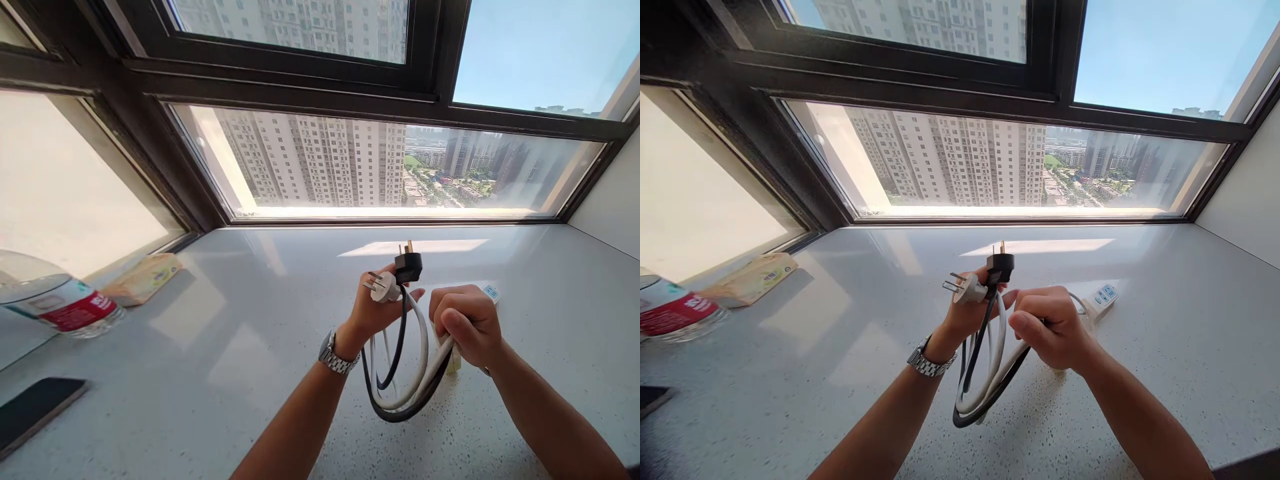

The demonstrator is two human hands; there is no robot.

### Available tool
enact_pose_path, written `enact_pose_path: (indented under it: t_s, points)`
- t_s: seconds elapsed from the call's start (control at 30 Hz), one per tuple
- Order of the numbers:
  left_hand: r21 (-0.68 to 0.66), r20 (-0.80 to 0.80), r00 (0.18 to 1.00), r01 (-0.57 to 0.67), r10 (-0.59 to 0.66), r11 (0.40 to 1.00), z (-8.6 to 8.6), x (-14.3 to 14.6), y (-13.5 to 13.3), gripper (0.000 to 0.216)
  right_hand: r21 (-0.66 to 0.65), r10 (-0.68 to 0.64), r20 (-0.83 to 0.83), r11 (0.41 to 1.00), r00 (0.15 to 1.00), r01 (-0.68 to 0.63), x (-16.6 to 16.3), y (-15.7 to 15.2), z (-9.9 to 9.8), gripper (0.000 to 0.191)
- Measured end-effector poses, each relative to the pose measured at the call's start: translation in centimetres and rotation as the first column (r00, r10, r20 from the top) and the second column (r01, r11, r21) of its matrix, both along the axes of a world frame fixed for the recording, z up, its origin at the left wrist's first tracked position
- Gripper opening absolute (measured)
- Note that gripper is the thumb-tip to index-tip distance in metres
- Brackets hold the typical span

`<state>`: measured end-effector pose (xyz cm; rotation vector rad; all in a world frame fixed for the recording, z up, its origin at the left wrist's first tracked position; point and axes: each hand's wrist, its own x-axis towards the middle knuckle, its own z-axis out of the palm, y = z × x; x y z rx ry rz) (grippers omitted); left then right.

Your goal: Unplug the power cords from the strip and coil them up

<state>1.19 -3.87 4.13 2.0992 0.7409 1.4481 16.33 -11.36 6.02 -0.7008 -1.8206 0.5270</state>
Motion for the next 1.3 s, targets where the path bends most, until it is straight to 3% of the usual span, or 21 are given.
enact_pose_path:
  t_s: [0.1, 0.2, 0.3, 0.43, 0.57, 0.7, 0.83, 0.9, 0.97, 1.03, 1.1, 1.13, 1.2, 1.23, 1.3]
  points:
    - [-0.056, 0.055, 0.986, 0.162, -0.159, 0.985, -0.2, 1.1, -1.2, 0.025, -0.059, -0.154, -0.216, 0.988, 0.964, 0.145, -0.7, 0.4, -0.4, 0.049]
    - [-0.039, 0.109, 0.938, 0.334, -0.329, 0.942, -0.7, 2.2, -2.2, 0.020, -0.131, -0.288, -0.392, 0.958, 0.874, 0.257, -1.1, 0.8, -0.6, 0.050]
    - [-0.048, 0.157, 0.909, 0.398, -0.387, 0.916, -1.2, 2.7, -2.7, 0.019, -0.167, -0.345, -0.488, 0.938, 0.802, 0.303, -1.3, 1.1, -0.7, 0.050]
    - [-0.058, 0.196, 0.921, 0.353, -0.336, 0.934, -1.0, 2.7, -2.9, 0.020, -0.234, -0.317, -0.526, 0.946, 0.789, 0.225, -1.8, 1.4, -1.0, 0.039]
    - [-0.069, 0.219, 0.957, 0.209, -0.190, 0.976, -0.2, 2.7, -3.0, 0.013, -0.387, -0.286, -0.550, 0.920, 0.785, 0.063, -2.4, 2.0, -1.2, 0.036]
    - [0.019, 0.175, 0.980, 0.098, -0.099, 0.995, 0.3, 2.6, -3.2, 0.003, -0.438, -0.308, -0.682, 0.899, 0.663, -0.033, -3.0, 2.3, -1.2, 0.035]
    - [0.096, 0.140, 0.960, 0.232, -0.243, 0.968, 0.5, 2.1, -3.1, 0.007, -0.457, -0.295, -0.732, 0.881, 0.614, -0.121, -3.5, 2.1, -1.4, 0.039]
    - [0.034, 0.150, 0.924, 0.351, -0.352, 0.936, 0.2, 2.0, -2.9, 0.009, -0.434, -0.283, -0.751, 0.893, 0.597, -0.123, -3.7, 2.1, -1.6, 0.040]
    - [-0.074, 0.195, 0.897, 0.417, -0.396, 0.906, -0.4, 2.2, -2.8, 0.012, -0.366, -0.283, -0.771, 0.930, 0.571, -0.033, -3.8, 2.1, -2.0, 0.034]
    - [-0.161, 0.277, 0.911, 0.358, -0.306, 0.920, -1.0, 2.6, -2.5, 0.016, -0.238, -0.278, -0.782, 0.960, 0.557, 0.144, -3.7, 2.0, -2.2, 0.026]
    - [-0.200, 0.352, 0.929, 0.196, -0.116, 0.960, -1.6, 2.9, -2.1, 0.018, -0.115, -0.261, -0.743, 0.957, 0.617, 0.267, -3.4, 1.6, -2.2, 0.022]
    - [-0.209, 0.375, 0.927, 0.109, -0.023, 0.972, -1.9, 2.9, -1.9, 0.018, -0.093, -0.249, -0.690, 0.962, 0.680, 0.258, -3.3, 1.3, -2.1, 0.022]
    - [-0.218, 0.347, 0.930, -0.044, 0.119, 0.975, -2.2, 2.7, -1.3, 0.015, -0.178, -0.196, -0.530, 0.977, 0.825, 0.118, -3.0, 0.6, -1.6, 0.028]
    - [-0.217, 0.299, 0.937, -0.119, 0.182, 0.969, -2.3, 2.4, -0.9, 0.014, -0.271, -0.155, -0.451, 0.962, 0.879, 0.031, -2.9, 0.3, -1.3, 0.035]
    - [-0.197, 0.180, 0.929, -0.288, 0.324, 0.937, -2.2, 1.6, -0.2, 0.012, -0.464, -0.067, -0.339, 0.880, 0.939, -0.105, -2.9, -0.2, -0.7, 0.047]
